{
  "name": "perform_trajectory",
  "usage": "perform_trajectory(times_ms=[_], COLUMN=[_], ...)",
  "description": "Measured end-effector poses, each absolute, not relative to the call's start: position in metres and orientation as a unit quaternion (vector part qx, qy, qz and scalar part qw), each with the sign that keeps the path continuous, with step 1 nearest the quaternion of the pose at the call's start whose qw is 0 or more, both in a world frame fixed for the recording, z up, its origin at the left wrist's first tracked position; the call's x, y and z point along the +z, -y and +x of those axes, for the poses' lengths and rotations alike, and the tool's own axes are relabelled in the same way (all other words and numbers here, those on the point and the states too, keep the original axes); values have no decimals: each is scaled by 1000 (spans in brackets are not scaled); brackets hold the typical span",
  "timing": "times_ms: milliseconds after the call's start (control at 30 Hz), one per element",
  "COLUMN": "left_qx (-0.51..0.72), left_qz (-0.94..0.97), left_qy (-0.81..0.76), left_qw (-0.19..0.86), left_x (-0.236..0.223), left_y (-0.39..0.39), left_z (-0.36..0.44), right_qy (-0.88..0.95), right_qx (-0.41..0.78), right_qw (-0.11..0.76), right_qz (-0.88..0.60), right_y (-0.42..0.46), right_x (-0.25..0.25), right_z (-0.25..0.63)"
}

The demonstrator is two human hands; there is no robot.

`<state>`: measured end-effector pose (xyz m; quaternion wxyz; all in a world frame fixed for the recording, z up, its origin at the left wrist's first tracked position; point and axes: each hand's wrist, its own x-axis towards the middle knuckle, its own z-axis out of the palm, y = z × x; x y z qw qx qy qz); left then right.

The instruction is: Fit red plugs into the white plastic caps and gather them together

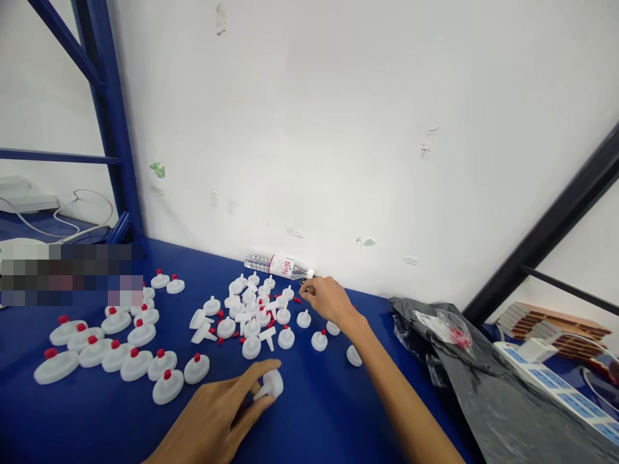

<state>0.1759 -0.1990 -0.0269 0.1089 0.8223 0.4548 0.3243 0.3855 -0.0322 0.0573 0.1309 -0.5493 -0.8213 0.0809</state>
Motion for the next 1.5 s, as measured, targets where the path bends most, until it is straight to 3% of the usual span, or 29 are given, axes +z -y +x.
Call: perform_trajectory(times_ms=[200, 367, 700, 867, 1033, 1200, 1500], left_qx=[319, 252, 193, 222, 279, 291, 298], left_qz=[820, 824, 793, 796, 760, 743, 760], left_qy=[-459, -487, -555, -529, -538, -544, -530], left_qw=[127, 145, 162, 193, 235, 259, 231], left_x=[-24, -20, -2, -11, -27, -31, -36], left_y=[203, 206, 211, 205, 199, 199, 200], left_z=[176, 177, 180, 179, 177, 178, 177], right_qy=[810, 812, 783, 792, 831, 851, 831], right_qx=[75, 79, 102, 177, 319, 333, 393], right_qw=[23, 31, 252, 351, 302, 237, 236], right_qz=[-582, -578, -559, -468, -340, -330, -317], right_y=[11, 13, 67, 122, 154, 157, 150], right_x=[43, 37, 69, 70, 55, 39, 31], right_z=[376, 377, 404, 396, 374, 362, 363])
